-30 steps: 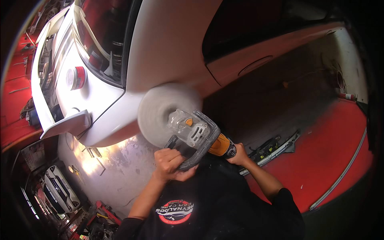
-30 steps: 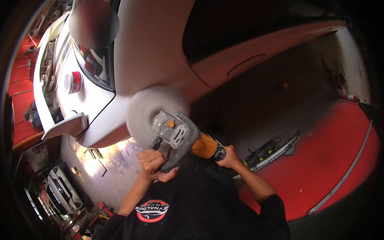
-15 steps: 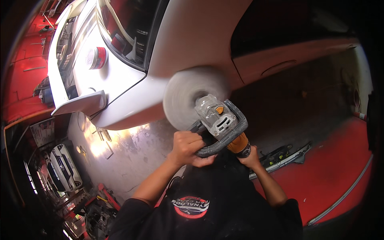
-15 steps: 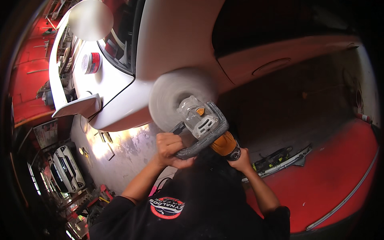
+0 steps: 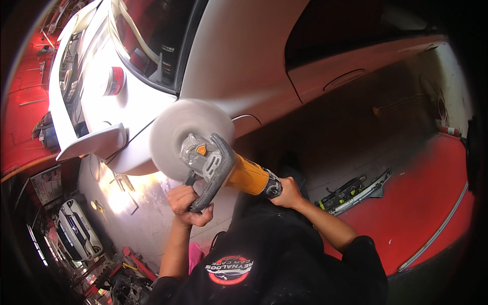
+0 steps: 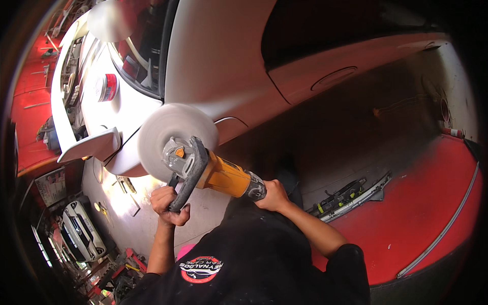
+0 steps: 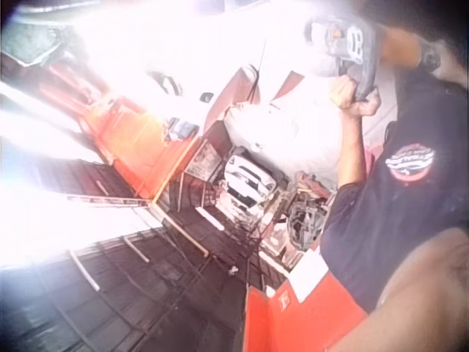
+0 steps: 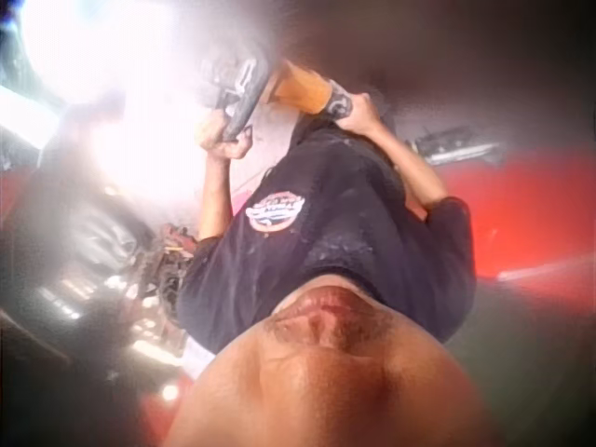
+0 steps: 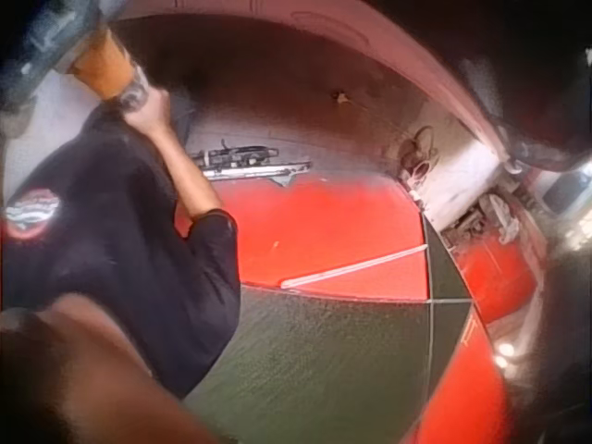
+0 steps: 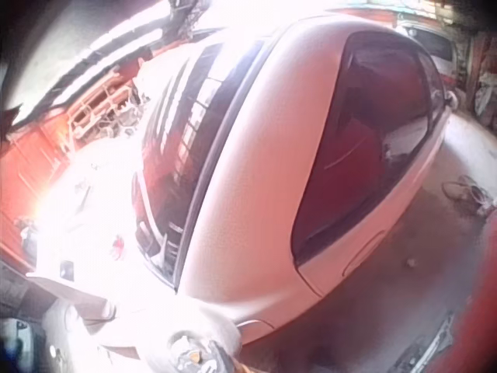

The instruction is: The person uses a rotary polisher to buff the rear quarter panel of a white car. They apply compound from a small container, then move the polisher in overlapping circular motions across the panel, periodically pausing to touch the surface and reapply compound.

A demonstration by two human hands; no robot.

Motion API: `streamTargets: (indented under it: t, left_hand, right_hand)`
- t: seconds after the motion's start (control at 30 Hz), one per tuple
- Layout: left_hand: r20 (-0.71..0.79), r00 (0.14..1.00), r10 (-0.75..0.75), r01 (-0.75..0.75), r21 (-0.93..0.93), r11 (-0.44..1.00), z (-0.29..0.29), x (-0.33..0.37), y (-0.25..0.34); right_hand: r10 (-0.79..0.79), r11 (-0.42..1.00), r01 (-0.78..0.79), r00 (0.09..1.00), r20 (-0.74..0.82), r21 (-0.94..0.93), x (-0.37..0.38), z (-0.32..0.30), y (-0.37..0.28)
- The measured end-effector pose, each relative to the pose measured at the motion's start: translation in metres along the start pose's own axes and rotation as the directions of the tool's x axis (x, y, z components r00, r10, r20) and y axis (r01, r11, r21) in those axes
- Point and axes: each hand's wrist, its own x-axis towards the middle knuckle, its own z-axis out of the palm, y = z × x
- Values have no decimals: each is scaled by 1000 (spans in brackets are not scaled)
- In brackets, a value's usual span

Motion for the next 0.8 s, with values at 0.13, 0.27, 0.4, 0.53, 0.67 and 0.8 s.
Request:
streamTargets:
  t: [0.13,0.27,0.4,0.53,0.67,0.8]
  left_hand:
    - [137,990,43,-32,-77,996,49,18,24]
    - [229,966,124,-92,-143,985,102,51,38]
    - [239,956,172,-131,-178,975,138,89,56]
    - [260,939,224,-176,-196,965,146,105,59]
    - [267,944,194,-153,-167,974,132,90,56]
    - [292,953,76,-48,-101,994,103,52,47]
  right_hand:
    - [16,1000,-16,998,-54,4,-32,-35,43]
    - [90,993,-76,984,-153,96,-63,-56,79]
    - [206,963,-173,967,-152,206,-82,-67,98]
    - [258,936,-197,948,-187,293,-79,-73,77]
    - [138,951,-67,966,-219,301,-73,-56,71]
    - [66,974,-40,992,-109,224,-74,-28,101]
